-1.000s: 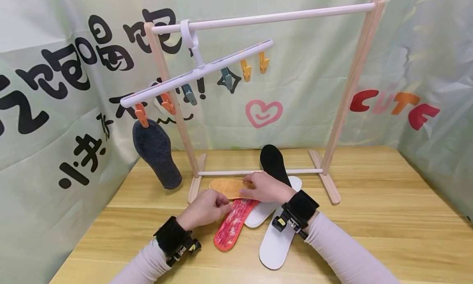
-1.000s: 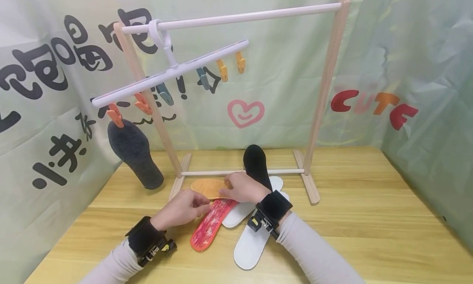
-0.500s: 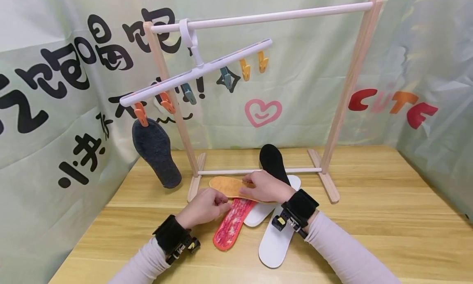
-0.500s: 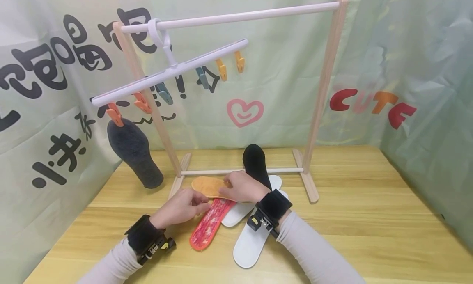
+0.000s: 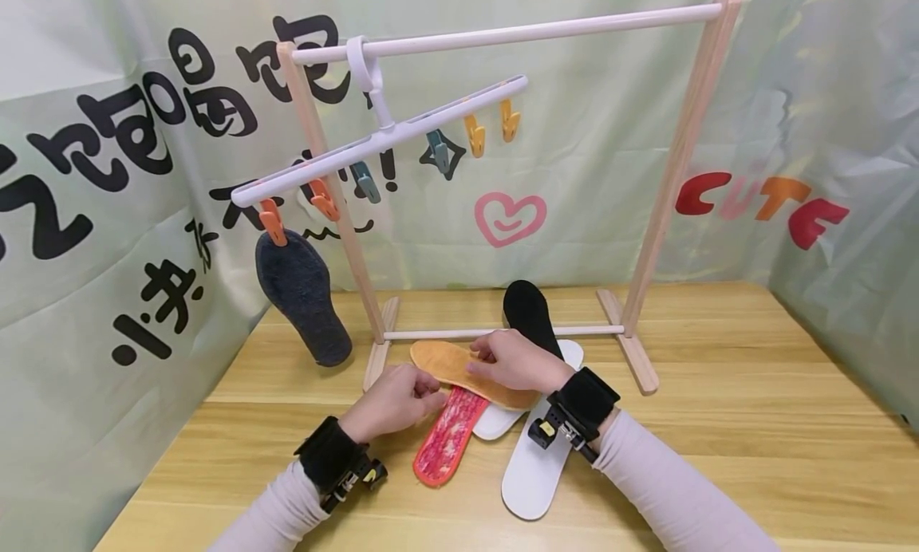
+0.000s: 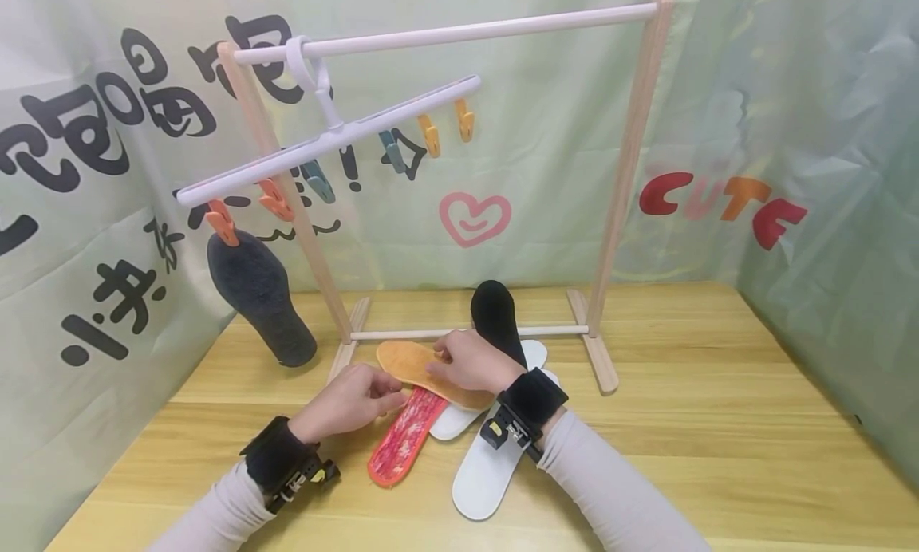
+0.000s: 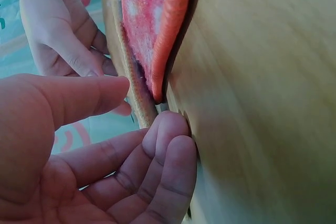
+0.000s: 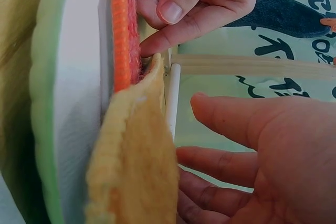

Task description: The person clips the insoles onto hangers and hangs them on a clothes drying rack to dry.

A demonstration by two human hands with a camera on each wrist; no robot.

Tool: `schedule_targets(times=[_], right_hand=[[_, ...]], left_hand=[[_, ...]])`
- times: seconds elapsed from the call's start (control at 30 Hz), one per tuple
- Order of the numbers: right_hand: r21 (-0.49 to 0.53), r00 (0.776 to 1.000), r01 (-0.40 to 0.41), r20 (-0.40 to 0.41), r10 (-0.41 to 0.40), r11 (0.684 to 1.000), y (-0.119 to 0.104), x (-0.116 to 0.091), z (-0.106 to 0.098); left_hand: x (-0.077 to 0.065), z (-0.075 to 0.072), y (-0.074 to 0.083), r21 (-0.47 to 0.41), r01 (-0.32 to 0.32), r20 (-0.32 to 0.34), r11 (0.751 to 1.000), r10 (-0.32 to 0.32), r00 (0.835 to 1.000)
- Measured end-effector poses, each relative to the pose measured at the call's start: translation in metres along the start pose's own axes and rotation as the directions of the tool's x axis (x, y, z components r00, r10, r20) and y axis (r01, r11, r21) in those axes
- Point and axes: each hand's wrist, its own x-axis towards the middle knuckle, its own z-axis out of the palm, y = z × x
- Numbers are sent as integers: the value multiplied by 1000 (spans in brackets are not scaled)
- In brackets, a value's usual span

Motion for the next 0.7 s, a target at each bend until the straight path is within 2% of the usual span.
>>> schedule_targets(times=[0.47,0.7], right_hand=[[52,1000,-9,5,9,999,1,1,1],[67,1000,-20,14,19,998,0,1,2]], left_hand=[[1,-3,-3,-5,-8,3,1000,8,1000],[1,-4,-3,-6,14,8,1000,-14,1000]])
